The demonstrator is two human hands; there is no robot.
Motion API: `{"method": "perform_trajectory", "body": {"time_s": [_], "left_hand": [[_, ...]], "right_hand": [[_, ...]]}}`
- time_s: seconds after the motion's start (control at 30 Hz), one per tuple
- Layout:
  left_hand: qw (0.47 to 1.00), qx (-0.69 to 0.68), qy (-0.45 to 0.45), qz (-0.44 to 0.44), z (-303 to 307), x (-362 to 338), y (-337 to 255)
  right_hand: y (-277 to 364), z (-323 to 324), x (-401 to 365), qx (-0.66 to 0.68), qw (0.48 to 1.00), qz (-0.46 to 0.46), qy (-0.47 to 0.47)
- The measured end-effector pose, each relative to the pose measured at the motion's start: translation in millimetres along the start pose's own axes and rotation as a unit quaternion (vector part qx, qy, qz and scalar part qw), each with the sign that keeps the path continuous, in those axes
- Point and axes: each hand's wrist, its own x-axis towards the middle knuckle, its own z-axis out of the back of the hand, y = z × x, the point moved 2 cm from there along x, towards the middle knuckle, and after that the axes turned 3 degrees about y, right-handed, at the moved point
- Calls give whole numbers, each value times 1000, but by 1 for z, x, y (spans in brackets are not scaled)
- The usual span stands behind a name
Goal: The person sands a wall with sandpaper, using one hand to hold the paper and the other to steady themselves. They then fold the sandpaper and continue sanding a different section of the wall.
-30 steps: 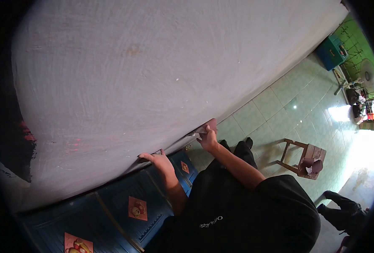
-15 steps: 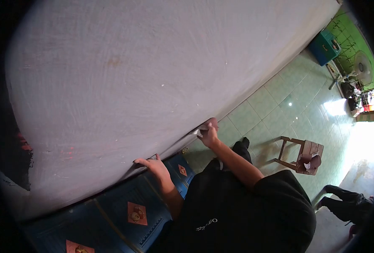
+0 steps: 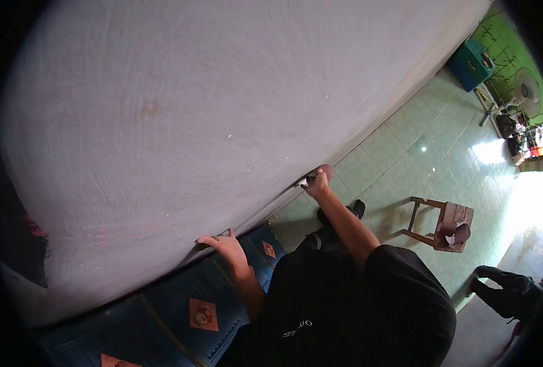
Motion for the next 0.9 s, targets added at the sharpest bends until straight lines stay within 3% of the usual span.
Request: {"method": "perform_trajectory", "body": {"time_s": [0.03,0.07,0.17,0.2,0.33,0.5,0.53,0.63,0.77,0.9], "left_hand": [[999,33,8,7,1,1,1],[1000,-8,-15,18,-2,2,0],[1000,-8,-17,0,19,18,25],[1000,-6,-14,1,22,17,23],[999,-30,-27,5,3,11,12],[998,-34,-61,-5,-3,6,8],[997,-36,-64,-3,-4,5,6],[998,-24,-58,-2,-11,3,0],[999,31,-23,-2,2,11,13],[999,-14,-45,0,-10,2,2]], "right_hand": [[-3,3,-1,-18,999,-3,28],[5,-21,-51,-70,996,15,46],[19,-32,-64,-66,995,17,71],[22,-26,-46,-55,998,1,18],[41,-29,-30,-42,999,30,-2],[46,-54,-94,-96,991,35,87],[51,-55,-89,-111,993,30,40],[69,-55,-75,-67,997,33,19],[69,-56,-80,-107,993,52,28],[74,-59,-86,-129,989,62,32]]}}
